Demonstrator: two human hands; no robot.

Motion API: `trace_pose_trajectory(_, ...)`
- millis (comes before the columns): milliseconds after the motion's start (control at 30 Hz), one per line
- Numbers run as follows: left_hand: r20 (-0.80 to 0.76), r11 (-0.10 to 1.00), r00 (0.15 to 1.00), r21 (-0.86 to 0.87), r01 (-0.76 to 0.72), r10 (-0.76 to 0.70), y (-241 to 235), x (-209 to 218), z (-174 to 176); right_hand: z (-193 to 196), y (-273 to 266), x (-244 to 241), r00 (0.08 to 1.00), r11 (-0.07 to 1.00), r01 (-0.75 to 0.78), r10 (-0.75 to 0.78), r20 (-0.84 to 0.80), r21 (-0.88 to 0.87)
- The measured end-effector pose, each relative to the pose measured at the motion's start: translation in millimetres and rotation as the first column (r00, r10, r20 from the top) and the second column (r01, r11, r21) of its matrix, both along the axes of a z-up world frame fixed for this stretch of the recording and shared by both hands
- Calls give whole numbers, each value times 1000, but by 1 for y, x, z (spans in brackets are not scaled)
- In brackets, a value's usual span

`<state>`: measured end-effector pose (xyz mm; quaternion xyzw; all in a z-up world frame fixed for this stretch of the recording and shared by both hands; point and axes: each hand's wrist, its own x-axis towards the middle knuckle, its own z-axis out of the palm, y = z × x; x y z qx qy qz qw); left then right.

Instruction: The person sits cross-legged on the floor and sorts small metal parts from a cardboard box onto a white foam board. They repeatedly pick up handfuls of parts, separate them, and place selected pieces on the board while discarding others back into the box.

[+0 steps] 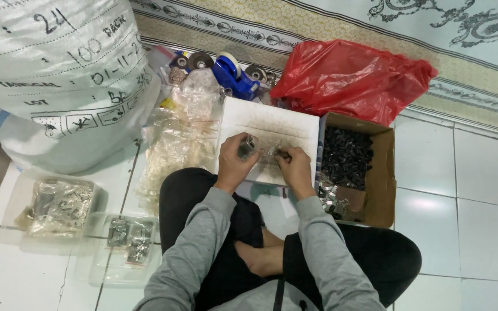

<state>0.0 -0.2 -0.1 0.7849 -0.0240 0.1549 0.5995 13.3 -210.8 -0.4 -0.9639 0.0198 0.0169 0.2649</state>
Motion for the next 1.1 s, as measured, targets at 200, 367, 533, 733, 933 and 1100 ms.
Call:
trace_pose_trajectory(200, 29, 1000, 1000, 20, 5, -6, 0, 2, -3, 27, 17, -5, 971, 926, -158, 208, 114, -344)
trace_pose_trajectory(367, 63, 999, 998, 40, 3, -5, -2, 2, -7, 31, 9, 1, 985, 978, -97, 121, 127, -183)
trace_pose_trajectory(533, 72, 997, 997, 72, 13, -18, -1, 2, -10, 63, 25, 1, 997, 962, -4, -17, 73, 275)
trace_pose_trajectory(733, 71, 992, 997, 124, 32, -41, 0, 2, -3, 101, 67, 4, 993, 963, -115, 107, 44, 244)
trace_pose_trajectory(933, 61, 994, 998, 108, 15, -22, 1, 1, -4, 110, 54, 2, 985, 969, -160, 145, 91, 189)
trace_pose_trajectory(1100, 96, 999, 995, 33, 20, -23, 1, -1, 5, 61, -8, -9, 986, 997, 75, -72, -149, 18)
